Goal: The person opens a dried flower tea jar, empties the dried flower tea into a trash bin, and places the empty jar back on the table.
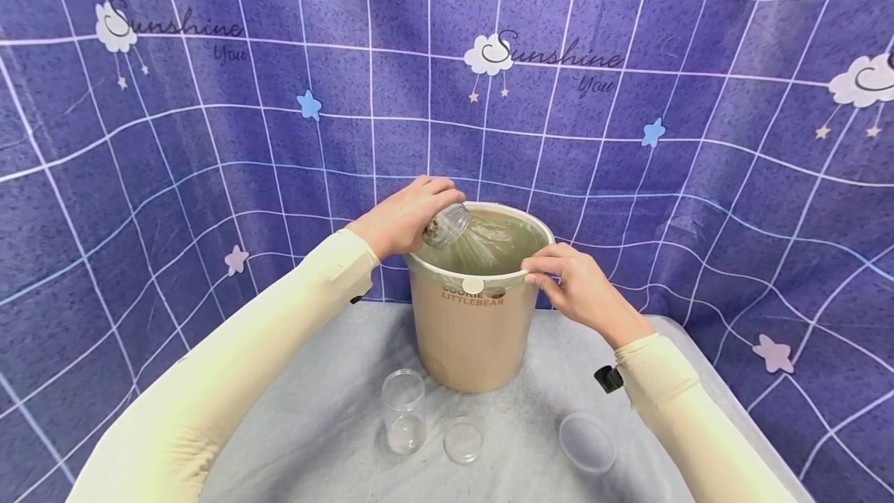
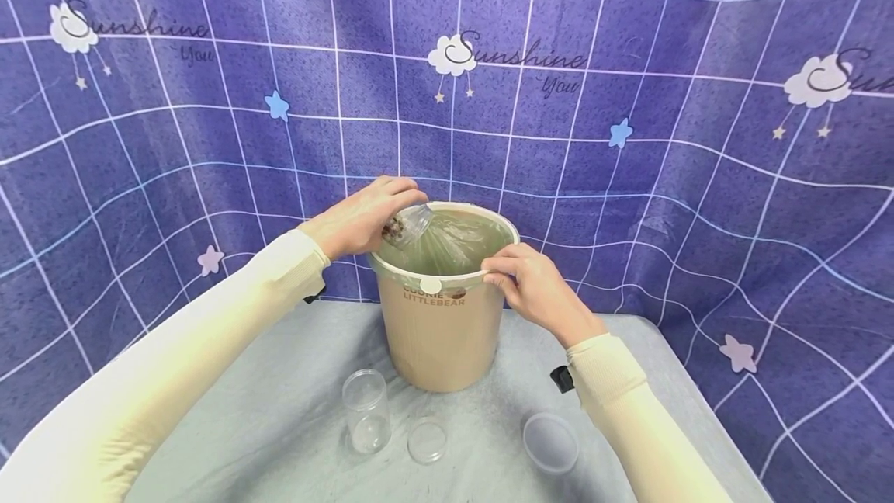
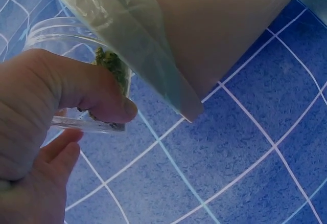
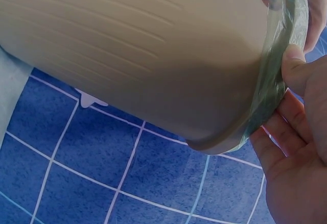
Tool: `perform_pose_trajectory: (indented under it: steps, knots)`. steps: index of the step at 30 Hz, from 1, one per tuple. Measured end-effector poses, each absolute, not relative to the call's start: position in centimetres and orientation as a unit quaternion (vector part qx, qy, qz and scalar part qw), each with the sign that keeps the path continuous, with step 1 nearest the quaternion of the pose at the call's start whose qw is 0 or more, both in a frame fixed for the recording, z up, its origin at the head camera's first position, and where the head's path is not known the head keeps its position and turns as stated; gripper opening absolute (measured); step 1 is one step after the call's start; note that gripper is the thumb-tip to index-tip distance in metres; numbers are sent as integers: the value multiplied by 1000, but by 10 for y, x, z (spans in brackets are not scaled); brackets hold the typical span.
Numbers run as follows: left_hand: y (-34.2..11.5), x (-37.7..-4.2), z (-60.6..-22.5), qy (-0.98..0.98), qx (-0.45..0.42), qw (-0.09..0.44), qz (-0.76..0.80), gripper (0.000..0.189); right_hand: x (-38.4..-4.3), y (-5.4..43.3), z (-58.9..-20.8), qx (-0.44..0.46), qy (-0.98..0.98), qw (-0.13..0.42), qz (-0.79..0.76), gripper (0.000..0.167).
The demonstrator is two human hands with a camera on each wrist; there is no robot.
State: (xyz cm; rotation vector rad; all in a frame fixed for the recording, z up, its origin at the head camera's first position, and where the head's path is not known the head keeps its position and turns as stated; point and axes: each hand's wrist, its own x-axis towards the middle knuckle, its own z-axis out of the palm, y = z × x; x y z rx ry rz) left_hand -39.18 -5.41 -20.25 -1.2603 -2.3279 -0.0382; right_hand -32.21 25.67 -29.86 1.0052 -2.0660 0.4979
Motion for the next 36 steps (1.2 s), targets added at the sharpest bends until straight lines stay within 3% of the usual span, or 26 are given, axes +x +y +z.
perform_pose_trajectory:
  steps: [16, 36]
  knots:
    - [-45, -389, -197, -853, -468, 231, 30, 82, -323, 256, -295, 396, -809, 388, 195, 18]
    - [-25, -381, -195, -803, -489, 276, 199, 64, -321, 257, -297, 394, -812, 382, 200, 18]
